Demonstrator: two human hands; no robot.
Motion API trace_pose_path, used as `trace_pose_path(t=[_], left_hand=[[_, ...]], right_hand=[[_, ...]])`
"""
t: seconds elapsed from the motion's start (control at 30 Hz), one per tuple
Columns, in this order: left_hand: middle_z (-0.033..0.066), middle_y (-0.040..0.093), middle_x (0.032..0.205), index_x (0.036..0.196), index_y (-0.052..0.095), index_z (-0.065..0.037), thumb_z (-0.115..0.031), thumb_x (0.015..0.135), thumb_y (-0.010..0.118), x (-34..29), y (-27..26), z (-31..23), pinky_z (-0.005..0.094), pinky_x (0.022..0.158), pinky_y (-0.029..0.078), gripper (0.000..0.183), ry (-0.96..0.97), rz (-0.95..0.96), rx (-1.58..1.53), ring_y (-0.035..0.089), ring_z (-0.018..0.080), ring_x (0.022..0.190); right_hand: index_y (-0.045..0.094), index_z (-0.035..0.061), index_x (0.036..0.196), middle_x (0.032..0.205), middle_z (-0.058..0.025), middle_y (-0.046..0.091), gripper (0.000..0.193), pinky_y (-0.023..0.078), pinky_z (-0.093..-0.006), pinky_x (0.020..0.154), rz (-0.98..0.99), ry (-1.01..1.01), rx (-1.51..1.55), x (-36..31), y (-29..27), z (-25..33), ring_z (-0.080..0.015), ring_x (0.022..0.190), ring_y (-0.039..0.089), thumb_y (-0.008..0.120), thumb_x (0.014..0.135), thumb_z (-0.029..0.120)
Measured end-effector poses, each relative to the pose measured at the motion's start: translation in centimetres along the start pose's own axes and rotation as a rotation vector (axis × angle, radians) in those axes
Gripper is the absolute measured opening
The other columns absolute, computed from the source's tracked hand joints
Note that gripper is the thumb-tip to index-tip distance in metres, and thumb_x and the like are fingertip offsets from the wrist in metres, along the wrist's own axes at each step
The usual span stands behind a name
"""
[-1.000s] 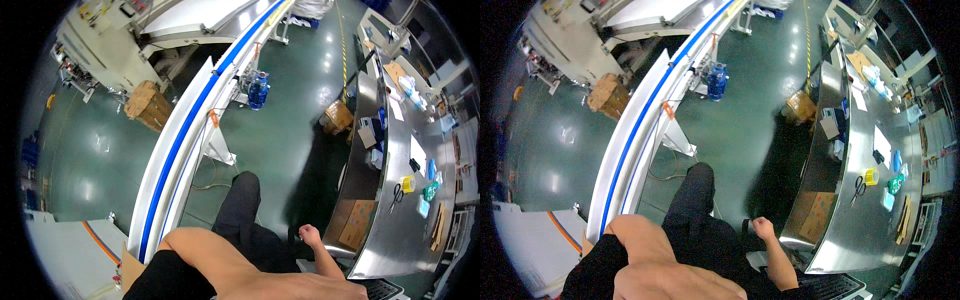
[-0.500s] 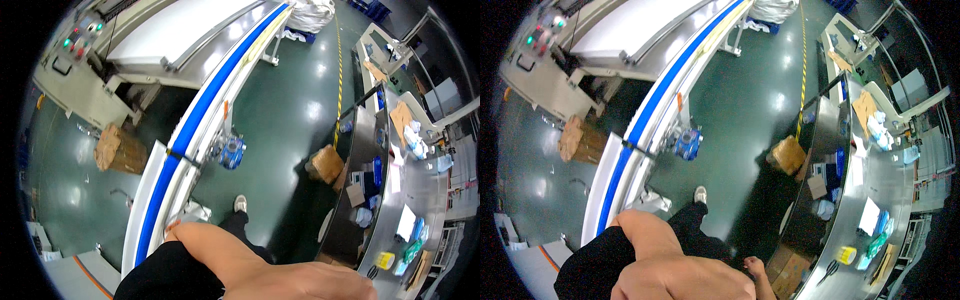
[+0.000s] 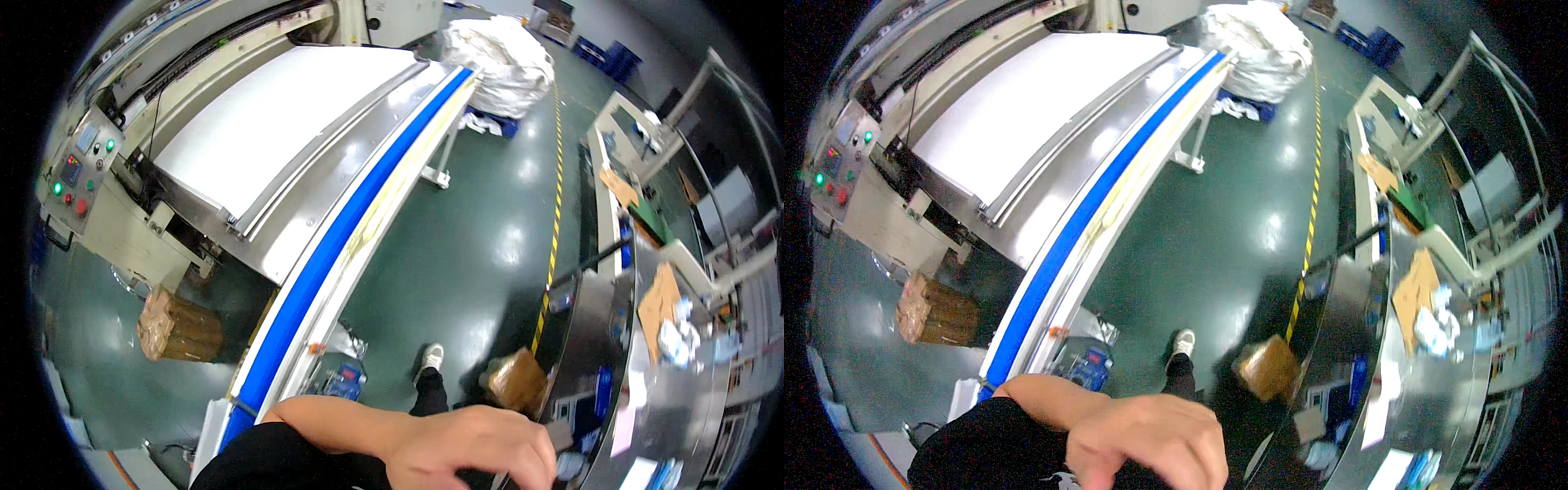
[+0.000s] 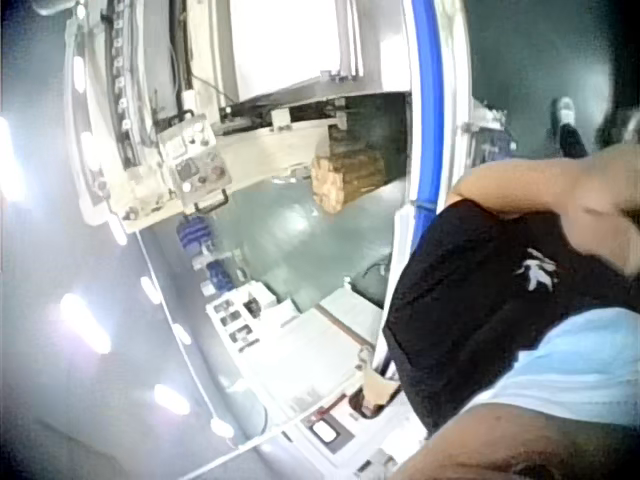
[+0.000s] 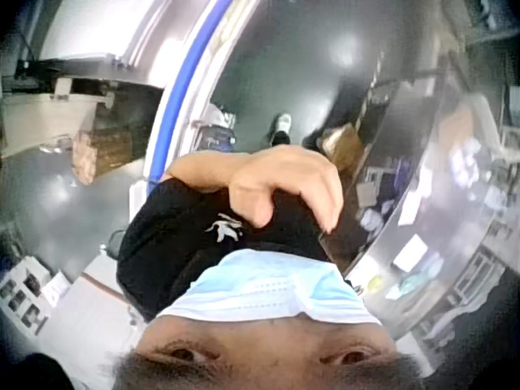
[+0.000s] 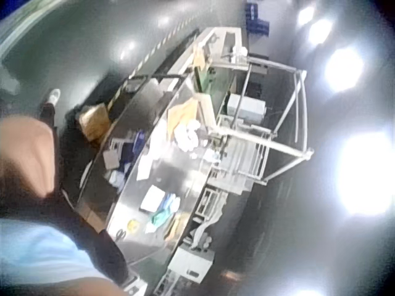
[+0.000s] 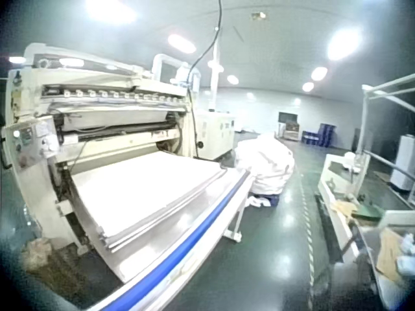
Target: The person repeatedly folds a large white fabric sheet on a metal table in a factory setting. They align the edges and fold the fabric over itself multiple times, stacking the folded layers on the table.
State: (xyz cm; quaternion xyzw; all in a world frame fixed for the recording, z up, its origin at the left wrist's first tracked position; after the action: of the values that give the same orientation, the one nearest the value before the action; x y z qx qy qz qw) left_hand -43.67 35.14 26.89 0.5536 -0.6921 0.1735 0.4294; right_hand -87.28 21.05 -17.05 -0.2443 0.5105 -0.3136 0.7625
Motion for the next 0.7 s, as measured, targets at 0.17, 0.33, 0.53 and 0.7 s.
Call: trace_pose_path(t=[0.17, 0.33, 0.53, 0.7], left_hand=[[0.0129, 0.060, 0.099, 0.103, 0.057, 0.002, -0.028, 0.097, 0.043, -1.3, -12.5, 7.3, 0.0344, 0.081, 0.045, 0.035, -0.491, -0.339, 0.119, 0.058, 0.0227, 0.090], [0.0086, 0.063, 0.095, 0.106, 0.059, -0.005, -0.025, 0.090, 0.059, -2.8, -23.2, 7.4, 0.0288, 0.071, 0.049, 0.026, -0.866, -0.742, 0.701, 0.060, 0.0146, 0.083], [0.0083, 0.064, 0.092, 0.103, 0.061, -0.004, -0.025, 0.087, 0.061, -10.7, -34.6, 3.1, 0.0301, 0.073, 0.049, 0.026, -0.854, -1.388, 1.105, 0.060, 0.0149, 0.080], [0.0157, 0.062, 0.103, 0.104, 0.058, -0.003, -0.021, 0.084, 0.062, -19.5, -43.3, 0.2, 0.0383, 0.082, 0.048, 0.027, -0.976, -1.767, 1.526, 0.061, 0.0298, 0.093]], right_hand=[[0.062, 0.0060, 0.061, 0.058, -0.0074, 0.060, 0.035, 0.049, -0.0337, 0.052, 0.095, -0.283, -0.357, 15.6, -4.3, 7.6, -0.0197, 0.056, 0.061, 0.053, 0.088, 0.027], [0.065, 0.0047, 0.071, 0.062, -0.0090, 0.064, 0.025, 0.051, -0.0350, 0.057, 0.034, -0.649, -0.409, 30.8, -13.2, 25.4, -0.0197, 0.059, 0.063, 0.054, 0.084, 0.023], [0.061, -0.0003, 0.091, 0.070, -0.0081, 0.063, 0.017, 0.049, -0.0296, 0.058, -0.053, -0.984, -0.155, 41.8, -22.1, 59.7, -0.0180, 0.062, 0.062, 0.055, 0.084, 0.014], [0.061, -0.0007, 0.096, 0.080, -0.0070, 0.064, 0.019, 0.046, -0.0246, 0.060, 0.308, -0.838, 0.229, 38.9, -17.1, 81.2, -0.0134, 0.069, 0.062, 0.058, 0.086, 0.015]])
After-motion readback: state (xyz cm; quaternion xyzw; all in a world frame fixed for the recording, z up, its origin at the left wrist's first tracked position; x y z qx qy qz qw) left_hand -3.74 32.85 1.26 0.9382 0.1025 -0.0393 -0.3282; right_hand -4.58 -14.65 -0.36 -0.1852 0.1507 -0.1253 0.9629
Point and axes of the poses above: each hand's wrist, its own x-axis towards the middle knuckle, its own y-axis out of the palm, z = x × y, the point moved 2 cm from there along x, towards the middle knuckle
